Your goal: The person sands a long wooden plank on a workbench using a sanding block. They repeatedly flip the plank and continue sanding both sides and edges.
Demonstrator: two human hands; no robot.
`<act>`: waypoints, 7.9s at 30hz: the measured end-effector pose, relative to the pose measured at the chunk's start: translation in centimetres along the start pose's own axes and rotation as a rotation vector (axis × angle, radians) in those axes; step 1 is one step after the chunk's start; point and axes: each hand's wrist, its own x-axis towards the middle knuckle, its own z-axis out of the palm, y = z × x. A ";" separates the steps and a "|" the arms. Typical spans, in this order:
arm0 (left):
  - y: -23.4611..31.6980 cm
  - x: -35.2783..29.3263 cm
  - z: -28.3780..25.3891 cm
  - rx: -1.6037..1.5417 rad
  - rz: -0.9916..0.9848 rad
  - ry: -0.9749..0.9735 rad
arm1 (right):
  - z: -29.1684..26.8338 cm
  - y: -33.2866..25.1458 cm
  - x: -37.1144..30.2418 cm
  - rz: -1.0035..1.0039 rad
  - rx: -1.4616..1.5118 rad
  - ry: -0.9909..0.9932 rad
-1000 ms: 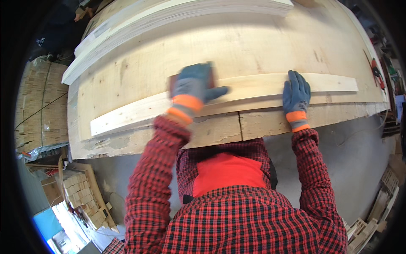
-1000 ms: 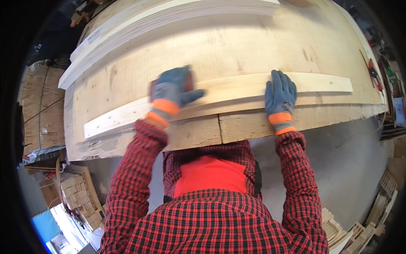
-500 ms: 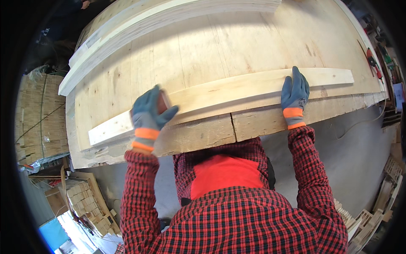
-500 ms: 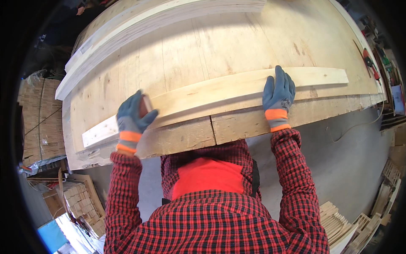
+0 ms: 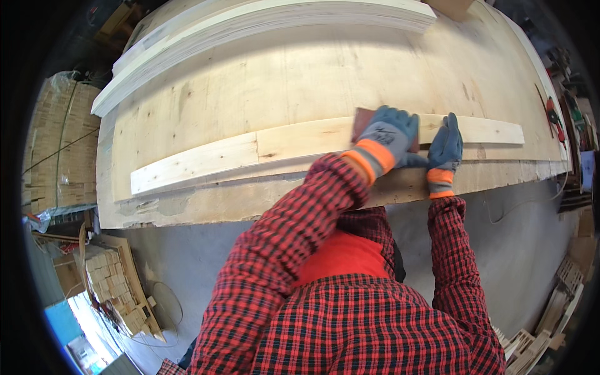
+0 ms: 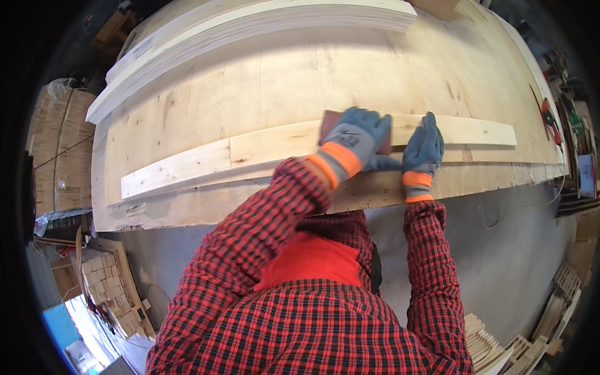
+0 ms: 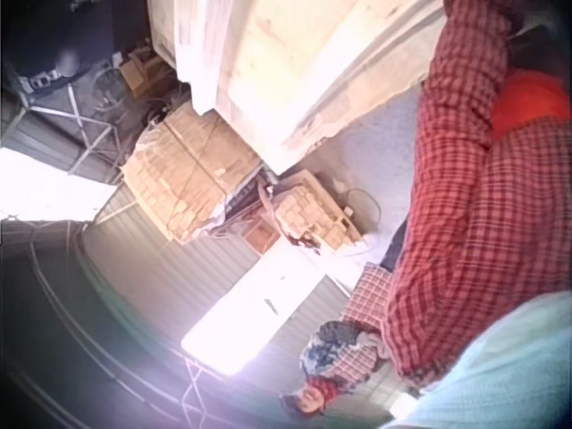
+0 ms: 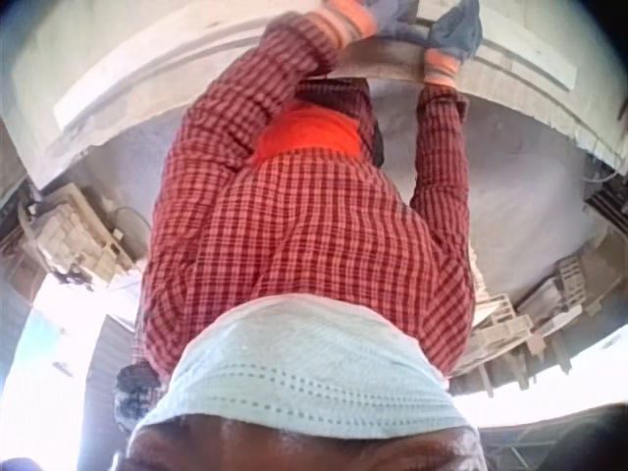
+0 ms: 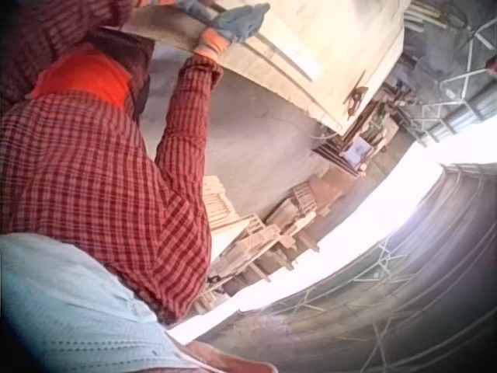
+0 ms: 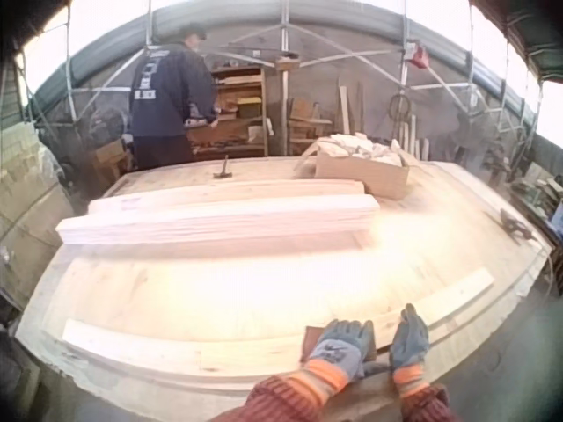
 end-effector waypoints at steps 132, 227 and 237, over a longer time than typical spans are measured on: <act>-16.1 -25.6 -13.1 0.284 -0.414 0.227 | 3.7 -13.9 -0.8 -0.389 -0.305 -0.605; -10.5 -29.3 -10.3 0.243 -0.228 0.234 | -0.7 -7.0 0.9 -0.554 0.013 -0.505; -18.8 -37.4 -18.2 0.406 -0.602 0.412 | -0.7 -6.9 0.9 -0.579 0.032 -0.480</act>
